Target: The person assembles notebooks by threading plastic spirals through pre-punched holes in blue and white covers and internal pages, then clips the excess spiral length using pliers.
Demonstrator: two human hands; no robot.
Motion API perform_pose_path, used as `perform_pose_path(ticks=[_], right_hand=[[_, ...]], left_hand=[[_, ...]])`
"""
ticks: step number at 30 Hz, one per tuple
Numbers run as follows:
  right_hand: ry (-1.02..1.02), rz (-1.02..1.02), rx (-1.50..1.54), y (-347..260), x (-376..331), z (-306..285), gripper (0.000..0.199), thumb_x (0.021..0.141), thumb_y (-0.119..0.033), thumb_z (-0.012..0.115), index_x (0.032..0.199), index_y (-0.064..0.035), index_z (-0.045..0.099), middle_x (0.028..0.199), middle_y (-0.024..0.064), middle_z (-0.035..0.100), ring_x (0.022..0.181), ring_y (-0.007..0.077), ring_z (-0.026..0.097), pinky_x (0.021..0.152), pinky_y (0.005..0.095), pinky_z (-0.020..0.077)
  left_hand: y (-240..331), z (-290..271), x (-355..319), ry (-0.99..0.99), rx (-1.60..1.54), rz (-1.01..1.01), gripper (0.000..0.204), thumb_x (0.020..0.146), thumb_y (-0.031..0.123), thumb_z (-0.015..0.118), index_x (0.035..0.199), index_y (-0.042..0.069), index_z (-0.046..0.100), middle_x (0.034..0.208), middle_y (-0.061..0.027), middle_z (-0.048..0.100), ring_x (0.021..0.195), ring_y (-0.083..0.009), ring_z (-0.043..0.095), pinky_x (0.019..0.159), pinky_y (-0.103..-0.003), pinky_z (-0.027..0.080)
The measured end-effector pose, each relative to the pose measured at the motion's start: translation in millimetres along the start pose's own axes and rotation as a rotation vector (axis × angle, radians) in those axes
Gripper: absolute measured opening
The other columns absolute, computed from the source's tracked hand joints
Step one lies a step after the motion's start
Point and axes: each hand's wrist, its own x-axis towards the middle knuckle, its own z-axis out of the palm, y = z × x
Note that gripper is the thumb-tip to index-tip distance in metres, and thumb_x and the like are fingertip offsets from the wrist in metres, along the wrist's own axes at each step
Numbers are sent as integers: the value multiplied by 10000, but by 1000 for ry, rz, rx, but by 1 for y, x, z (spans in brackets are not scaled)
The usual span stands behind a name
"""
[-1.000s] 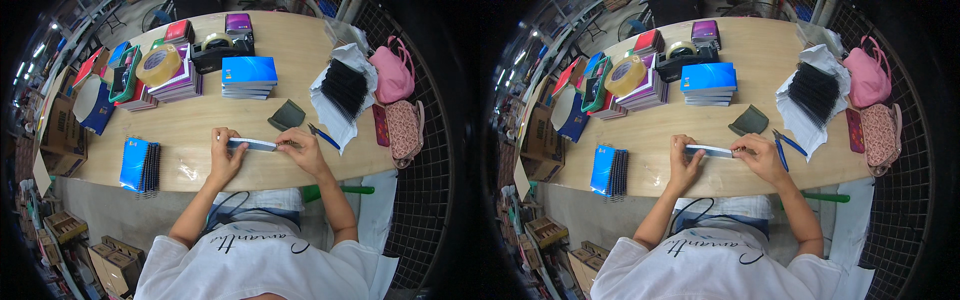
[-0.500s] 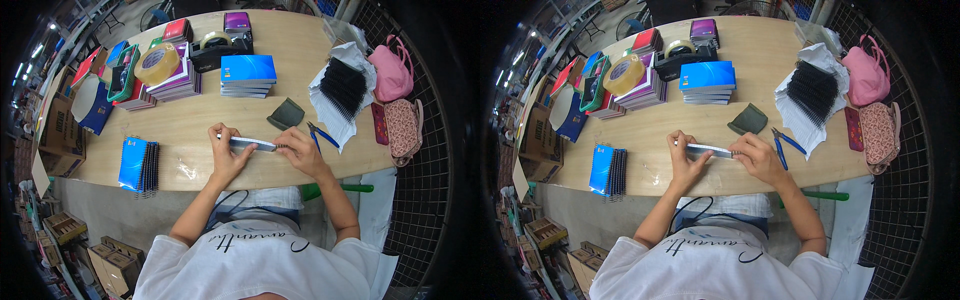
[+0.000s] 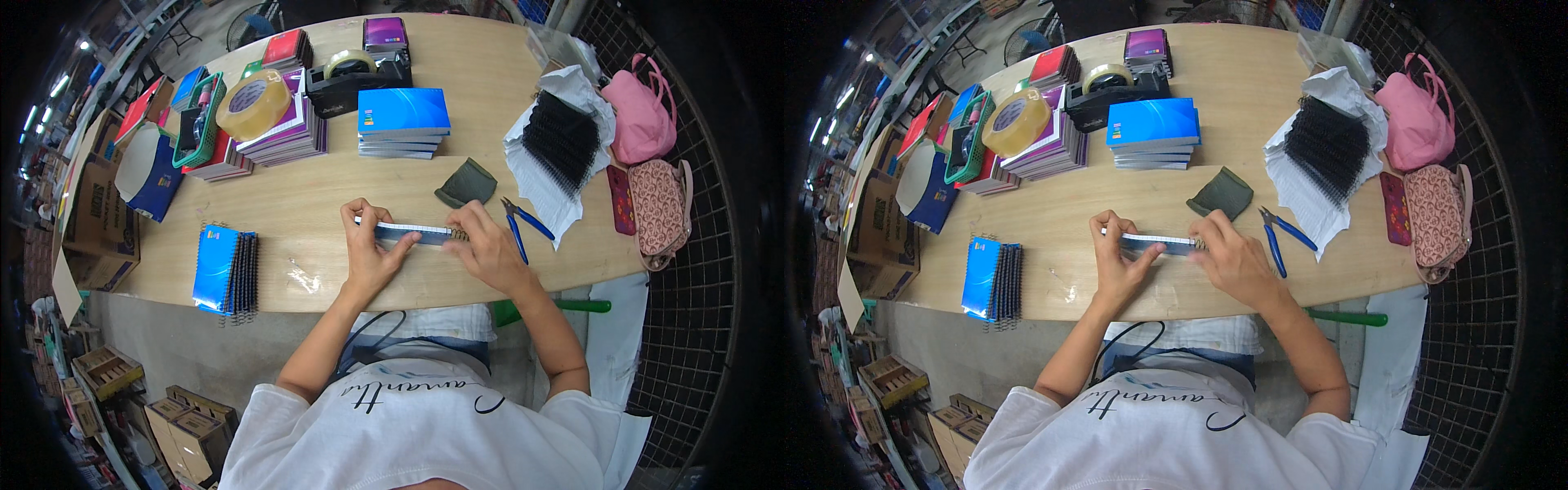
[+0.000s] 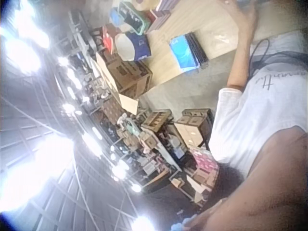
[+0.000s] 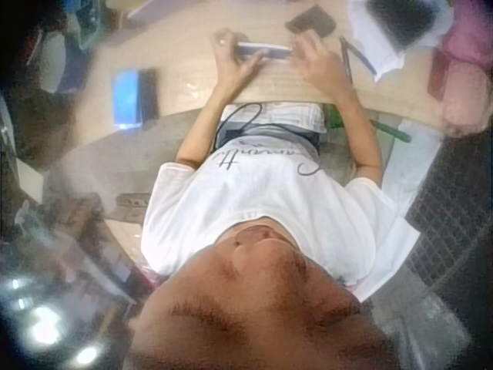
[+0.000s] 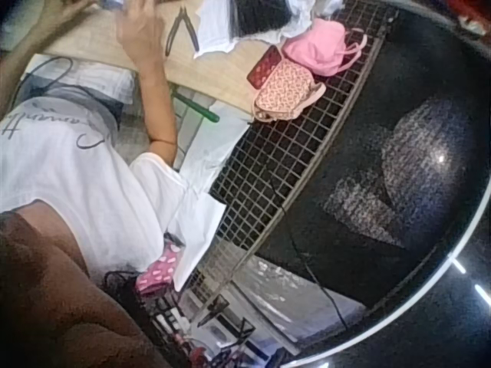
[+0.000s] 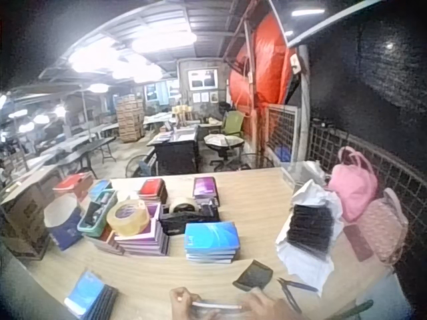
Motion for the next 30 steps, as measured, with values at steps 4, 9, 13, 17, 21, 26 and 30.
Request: perform_pose_path(ticks=[4,9,13,17,21,26,30], right_hand=[[34,-67,-60,-2,3,-1,262,817,-166,690,1047,-65,614,952,96,595,862,290,632,684,372,511],[-3,-99,-181,3,10,0,339,817,-273,688,1099,-90,642,1062,108,614,1062,319,568,869,449,459],[168,-31,-440,29,40,-13,370,814,-317,694,1114,-100,688,1155,137,620,1149,343,521,986,517,376],[-164,75,-178,55,52,-16,346,830,-318,680,1076,-78,721,1136,169,630,1115,330,560,976,440,417],[-475,16,455,57,50,-30,424,834,-392,663,1072,-45,717,1152,189,630,1082,302,596,941,356,452],[-458,72,1164,59,36,-28,479,844,-398,646,1103,3,690,1199,162,617,1097,264,589,956,346,439],[-368,28,404,47,37,-23,460,835,-335,616,1073,51,688,1228,198,588,1120,289,563,966,371,426]], left_hand=[[0,1,1,5,-8,9,455,652,172,877,880,13,516,998,-123,371,942,-253,411,758,-347,430],[-3,1,1,8,-9,30,472,641,182,884,882,12,515,996,-122,371,934,-256,412,757,-349,430],[1,-1,5,-21,-31,39,539,604,232,903,883,17,494,988,-103,365,931,-248,399,795,-345,407],[0,-2,7,-47,-15,15,559,566,221,918,882,9,507,1001,-126,380,928,-265,414,755,-349,432],[-5,-1,10,-82,-32,29,561,559,207,921,881,11,505,988,-118,382,924,-261,414,745,-349,432],[-2,-1,11,-106,-52,18,573,560,195,919,903,8,499,971,-113,386,918,-263,418,730,-350,431],[-4,1,11,-111,-79,54,604,546,205,923,917,6,491,964,-112,388,915,-268,420,731,-352,428]])
